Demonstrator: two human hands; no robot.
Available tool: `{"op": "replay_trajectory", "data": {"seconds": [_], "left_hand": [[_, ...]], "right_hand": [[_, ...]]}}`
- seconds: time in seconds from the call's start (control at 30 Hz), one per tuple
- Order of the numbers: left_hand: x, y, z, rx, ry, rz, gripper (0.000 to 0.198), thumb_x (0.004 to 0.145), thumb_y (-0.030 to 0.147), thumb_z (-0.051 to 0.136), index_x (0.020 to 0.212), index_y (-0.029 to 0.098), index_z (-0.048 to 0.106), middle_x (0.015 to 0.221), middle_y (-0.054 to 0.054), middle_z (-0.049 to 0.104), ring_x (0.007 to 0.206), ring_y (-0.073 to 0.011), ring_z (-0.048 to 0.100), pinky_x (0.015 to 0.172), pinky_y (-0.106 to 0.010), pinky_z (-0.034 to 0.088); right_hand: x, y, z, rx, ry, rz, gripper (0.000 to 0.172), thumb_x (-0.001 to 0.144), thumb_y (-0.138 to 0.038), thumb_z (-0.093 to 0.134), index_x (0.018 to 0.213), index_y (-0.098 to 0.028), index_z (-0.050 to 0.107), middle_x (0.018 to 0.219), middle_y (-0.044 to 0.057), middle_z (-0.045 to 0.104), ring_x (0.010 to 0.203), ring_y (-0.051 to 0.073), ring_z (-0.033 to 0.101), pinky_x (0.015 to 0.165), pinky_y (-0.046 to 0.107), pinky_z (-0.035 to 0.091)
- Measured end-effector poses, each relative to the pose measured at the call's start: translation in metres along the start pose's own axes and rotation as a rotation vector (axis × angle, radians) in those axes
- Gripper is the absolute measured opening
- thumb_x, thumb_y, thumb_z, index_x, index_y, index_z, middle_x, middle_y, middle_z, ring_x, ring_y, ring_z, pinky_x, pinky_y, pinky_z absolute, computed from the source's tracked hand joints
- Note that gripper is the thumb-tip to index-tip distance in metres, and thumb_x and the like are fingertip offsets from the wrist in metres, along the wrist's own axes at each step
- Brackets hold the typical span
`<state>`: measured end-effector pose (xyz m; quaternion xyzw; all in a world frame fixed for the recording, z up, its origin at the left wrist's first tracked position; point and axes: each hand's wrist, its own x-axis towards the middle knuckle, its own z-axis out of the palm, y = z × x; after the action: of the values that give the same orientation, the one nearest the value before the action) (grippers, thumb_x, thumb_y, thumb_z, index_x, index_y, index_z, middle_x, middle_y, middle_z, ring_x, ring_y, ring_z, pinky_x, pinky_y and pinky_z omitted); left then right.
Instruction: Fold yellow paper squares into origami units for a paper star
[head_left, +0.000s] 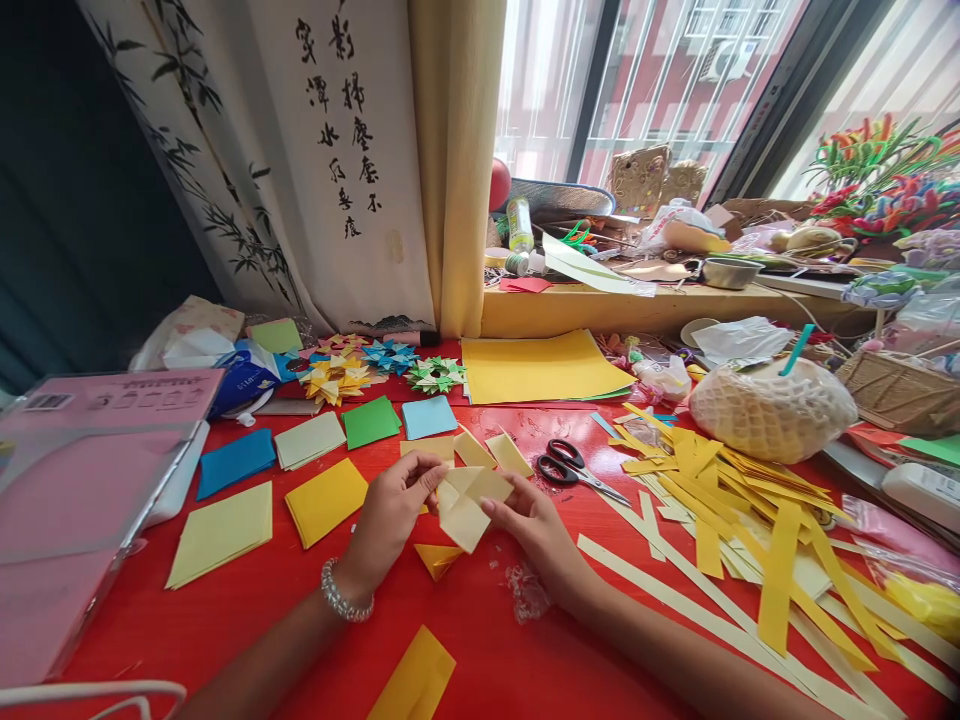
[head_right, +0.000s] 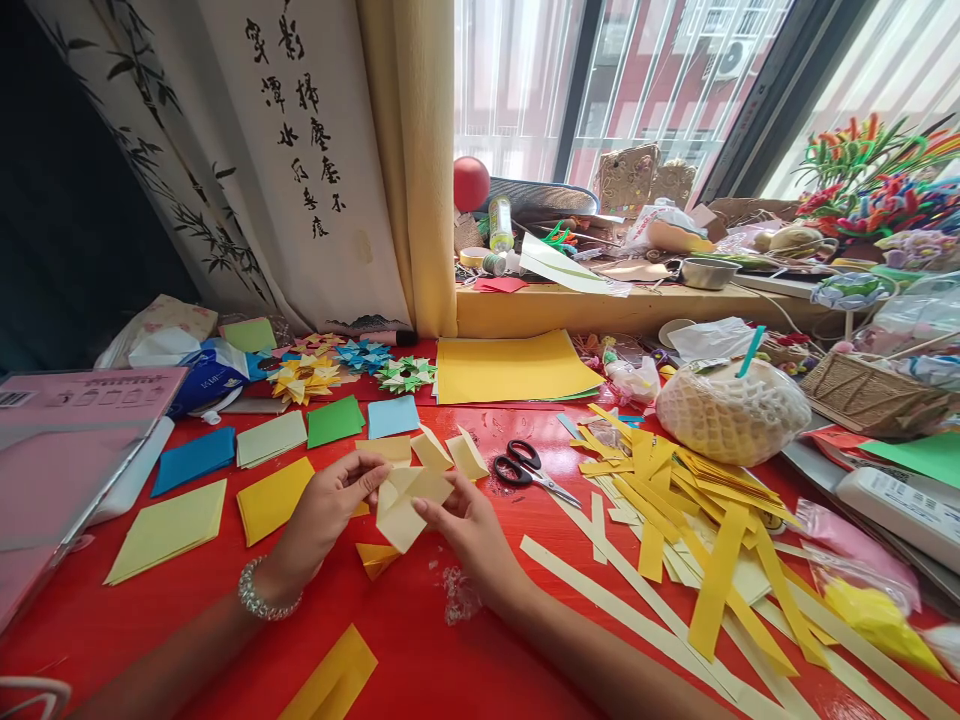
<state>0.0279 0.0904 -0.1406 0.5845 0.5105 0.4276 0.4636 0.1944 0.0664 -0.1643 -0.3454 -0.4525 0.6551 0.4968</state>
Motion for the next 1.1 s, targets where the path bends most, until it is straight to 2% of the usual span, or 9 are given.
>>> {"op": "replay_trajectory", "data": {"seconds": [0.07,0.13,0.23,0.33,0.53,0.77,0.97,1.03,1.1], "left_hand": [[0.0002,-0.0027,0.0024,-0.086,-0.011,-0.002,0.026,0.077,0.04,0.057,0.085,0.015,0.055,0.071,0.0,0.055,0.062,-0.0128,0.053,0.061,-0.024,0.046],[-0.0013,-0.0049,0.0049,-0.116,-0.077,-0.017,0.026,0.076,0.038,0.059,0.089,0.016,0.054,0.076,-0.001,0.056,0.065,-0.0136,0.055,0.061,-0.025,0.047],[-0.0044,-0.0065,0.0066,-0.046,-0.193,-0.012,0.024,0.078,0.037,0.058,0.091,0.017,0.055,0.076,-0.001,0.056,0.064,-0.012,0.053,0.058,-0.022,0.045],[-0.0061,-0.0064,0.006,0.041,-0.243,-0.014,0.025,0.079,0.04,0.056,0.079,0.016,0.056,0.068,0.0,0.054,0.057,-0.0099,0.049,0.054,-0.02,0.041],[-0.0083,-0.0036,0.0053,0.089,-0.236,-0.103,0.029,0.079,0.042,0.053,0.073,0.015,0.055,0.059,0.0,0.056,0.05,-0.0118,0.053,0.052,-0.022,0.041],[-0.0087,0.0011,0.0052,0.072,-0.269,-0.143,0.029,0.079,0.042,0.053,0.072,0.014,0.054,0.054,0.0,0.055,0.05,-0.0136,0.056,0.05,-0.022,0.041],[-0.008,0.0022,0.0049,0.188,-0.236,0.034,0.026,0.08,0.041,0.052,0.075,0.016,0.057,0.073,0.0,0.057,0.068,-0.0138,0.052,0.059,-0.021,0.039],[-0.0079,0.0016,0.0044,0.183,-0.218,0.033,0.027,0.082,0.042,0.051,0.077,0.016,0.059,0.075,-0.001,0.058,0.07,-0.0146,0.05,0.06,-0.021,0.039],[-0.0076,0.0014,0.0038,0.166,-0.209,0.005,0.029,0.082,0.042,0.05,0.076,0.015,0.061,0.075,-0.002,0.058,0.07,-0.0152,0.05,0.059,-0.022,0.038]], "right_hand": [[0.0001,0.0007,0.0004,-0.03,-0.057,0.002,0.029,0.078,-0.037,0.066,0.096,-0.017,0.057,0.084,0.003,0.058,0.076,0.016,0.054,0.064,0.021,0.042],[-0.0001,0.002,-0.0006,-0.063,-0.062,0.011,0.027,0.079,-0.039,0.063,0.089,-0.015,0.06,0.081,0.003,0.058,0.071,0.015,0.053,0.061,0.02,0.041],[-0.0002,0.0041,-0.0032,-0.094,-0.044,0.029,0.03,0.08,-0.044,0.06,0.08,-0.014,0.06,0.073,0.003,0.056,0.063,0.013,0.05,0.056,0.02,0.038],[0.0003,0.006,-0.005,-0.108,-0.061,0.053,0.032,0.078,-0.045,0.061,0.077,-0.013,0.058,0.068,0.001,0.054,0.058,0.011,0.047,0.051,0.019,0.034],[0.0009,0.0075,-0.0053,-0.123,-0.063,0.041,0.029,0.079,-0.041,0.062,0.083,-0.013,0.058,0.073,0.002,0.056,0.061,0.012,0.049,0.053,0.019,0.036],[-0.0003,0.0043,-0.0031,-0.148,-0.047,0.056,0.031,0.078,-0.043,0.062,0.079,-0.013,0.057,0.07,0.002,0.055,0.059,0.013,0.049,0.052,0.02,0.036],[0.0004,0.0038,-0.0055,-0.165,-0.104,0.116,0.033,0.076,-0.045,0.064,0.084,-0.013,0.059,0.078,0.004,0.061,0.068,0.017,0.056,0.058,0.023,0.042],[0.0011,0.0036,-0.006,-0.179,-0.112,0.11,0.032,0.075,-0.043,0.065,0.085,-0.014,0.06,0.078,0.004,0.061,0.068,0.018,0.056,0.058,0.023,0.043],[0.0017,0.0042,-0.0068,-0.173,-0.047,0.059,0.032,0.076,-0.043,0.065,0.089,-0.014,0.061,0.079,0.004,0.061,0.07,0.019,0.057,0.059,0.024,0.045]]}}
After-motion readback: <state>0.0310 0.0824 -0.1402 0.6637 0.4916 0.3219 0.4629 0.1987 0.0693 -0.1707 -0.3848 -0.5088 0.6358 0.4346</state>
